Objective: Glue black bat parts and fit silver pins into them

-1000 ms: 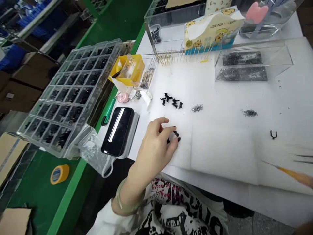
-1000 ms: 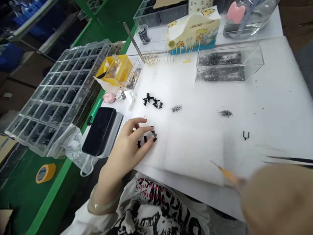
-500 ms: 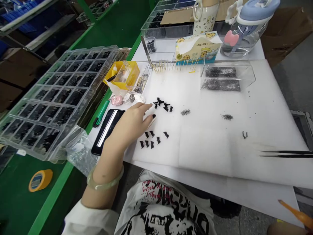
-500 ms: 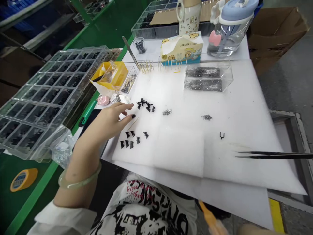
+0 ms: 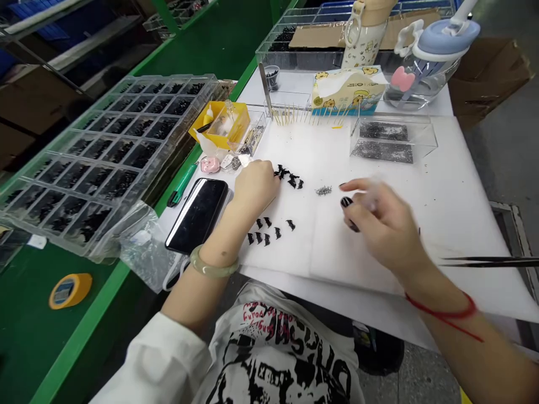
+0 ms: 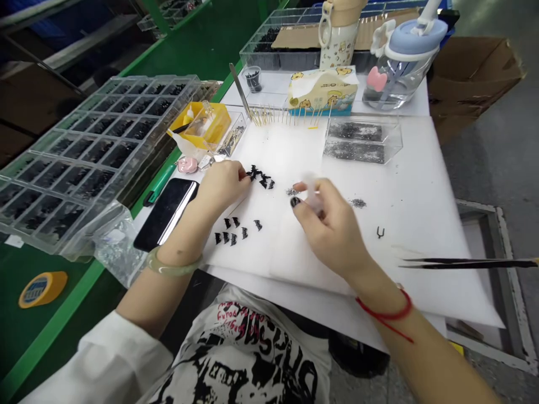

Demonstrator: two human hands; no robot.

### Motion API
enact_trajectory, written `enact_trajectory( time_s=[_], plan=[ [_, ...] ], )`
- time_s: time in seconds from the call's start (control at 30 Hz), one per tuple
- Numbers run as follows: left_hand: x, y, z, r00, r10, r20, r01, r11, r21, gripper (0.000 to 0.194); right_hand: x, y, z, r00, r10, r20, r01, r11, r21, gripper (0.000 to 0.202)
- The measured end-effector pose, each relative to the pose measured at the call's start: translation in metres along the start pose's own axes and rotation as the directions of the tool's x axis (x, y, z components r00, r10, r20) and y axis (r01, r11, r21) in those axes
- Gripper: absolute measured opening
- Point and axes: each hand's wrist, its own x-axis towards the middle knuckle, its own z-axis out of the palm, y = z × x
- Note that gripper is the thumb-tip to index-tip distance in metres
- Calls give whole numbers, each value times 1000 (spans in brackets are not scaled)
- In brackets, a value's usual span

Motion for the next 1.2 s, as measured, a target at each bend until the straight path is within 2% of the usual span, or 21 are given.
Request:
enact_trajectory(
  time_s=[0.1, 0.17, 0.3, 0.4, 0.47, 0.53, 0.6, 0.67, 0.8, 0.97, 1.03, 1.2],
  plan=[
    [1, -1, -3, 1000, 22, -9, -23, 999, -23, 20, 11, 15, 10, 1000, -3, 1, 3, 1000, -9, 27],
    [-7, -2, -12, 998, 48, -41, -50, 998, -49, 12, 12, 19, 11, 1000, -12, -14, 13, 1000, 7, 32],
    [-54, 10, -33, 978, 162, -128, -179, 974, -138, 10, 7, 16, 9, 996, -39, -82, 49, 991, 122, 34],
    [-99, 33, -33, 930, 345, -128, -366, 905, -218, 11, 5, 12, 8, 991, -33, -127, 63, 968, 242, 37],
    [-121, 50, -24, 867, 484, -119, -497, 826, -266, 18, 6, 10, 5, 991, -12, -133, 56, 943, 328, 38],
    [-132, 65, -10, 819, 564, -107, -566, 764, -310, 19, 8, 6, 0, 990, 7, -141, 53, 908, 417, 32],
    [-135, 73, 1, 809, 581, -88, -571, 744, -347, 16, 10, 3, -7, 988, 22, -152, 57, 867, 494, 20],
    [-133, 74, 6, 818, 572, -59, -547, 743, -386, 12, 12, 0, -15, 988, 36, -153, 57, 826, 561, 15],
    [-126, 63, 2, 808, 589, 8, -514, 712, -478, 36, 14, -5, -27, 989, 76, -125, 23, 764, 645, 15],
    [-115, 52, -4, 761, 645, 70, -499, 650, -573, 31, 18, -7, -38, 988, 110, -110, 1, 704, 710, 16],
    [-112, 51, -4, 770, 635, 65, -480, 644, -595, 28, 20, -6, -41, 988, 138, -76, -34, 660, 751, 17],
    [-114, 52, -2, 814, 580, 33, -441, 654, -615, 25, 21, -4, -44, 983, 124, 138, -182, 496, 849, 31]
  ],
)
